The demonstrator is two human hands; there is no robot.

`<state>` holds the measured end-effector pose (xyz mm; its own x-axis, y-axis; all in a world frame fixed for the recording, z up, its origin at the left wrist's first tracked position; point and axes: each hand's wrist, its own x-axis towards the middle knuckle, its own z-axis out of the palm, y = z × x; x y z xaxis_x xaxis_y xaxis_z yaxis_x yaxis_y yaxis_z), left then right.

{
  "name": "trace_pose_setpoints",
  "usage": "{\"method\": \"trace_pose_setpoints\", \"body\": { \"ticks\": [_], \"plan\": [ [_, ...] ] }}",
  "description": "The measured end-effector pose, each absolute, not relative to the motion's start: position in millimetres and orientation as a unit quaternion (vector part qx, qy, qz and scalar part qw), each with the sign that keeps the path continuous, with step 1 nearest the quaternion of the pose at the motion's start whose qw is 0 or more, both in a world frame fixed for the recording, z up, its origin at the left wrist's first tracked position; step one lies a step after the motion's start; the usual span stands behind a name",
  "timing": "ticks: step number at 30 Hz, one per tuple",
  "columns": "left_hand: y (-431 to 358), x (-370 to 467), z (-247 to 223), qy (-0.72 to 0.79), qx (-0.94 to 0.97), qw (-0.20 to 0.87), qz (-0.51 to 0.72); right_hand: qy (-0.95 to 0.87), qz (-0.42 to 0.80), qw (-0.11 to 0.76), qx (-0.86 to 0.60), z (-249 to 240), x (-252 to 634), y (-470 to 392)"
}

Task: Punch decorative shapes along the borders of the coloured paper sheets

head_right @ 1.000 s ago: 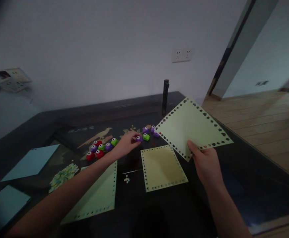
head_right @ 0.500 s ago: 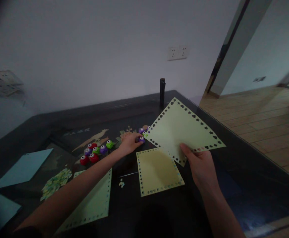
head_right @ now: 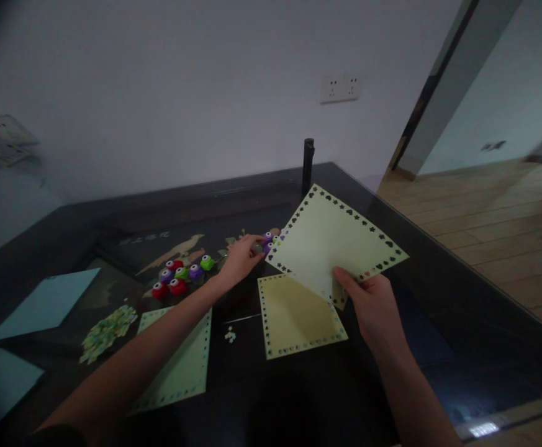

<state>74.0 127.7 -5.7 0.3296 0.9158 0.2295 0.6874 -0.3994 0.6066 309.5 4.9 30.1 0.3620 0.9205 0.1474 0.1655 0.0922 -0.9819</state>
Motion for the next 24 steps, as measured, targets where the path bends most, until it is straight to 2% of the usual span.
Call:
{"method": "trace_pose_setpoints", "body": {
  "ticks": [4,7,11,15,24],
  "plan": [
    [99.7,65.8,17.3,0.494,0.772,0.268,0.296,-0.429,0.375,0.549,-0.611,31.1,301.6,4.3],
    [73.3,56.7,33.8,0.451,0.735,0.406,0.302,-0.448,0.411,0.503,-0.615,28.5,296.5,3.6],
    [48.6,45.7,39.0,0.442,0.691,0.487,0.299,-0.463,0.453,0.453,-0.613,22.9,291.4,3.8],
    [39.7,41.5,34.7,0.47,0.686,0.486,0.269,-0.487,0.462,0.436,-0.6,16.8,288.6,4.6],
    [37.5,38.3,29.9,0.467,0.699,0.481,0.249,-0.475,0.418,0.507,-0.585,16.4,293.4,7.0]
  ]
}}
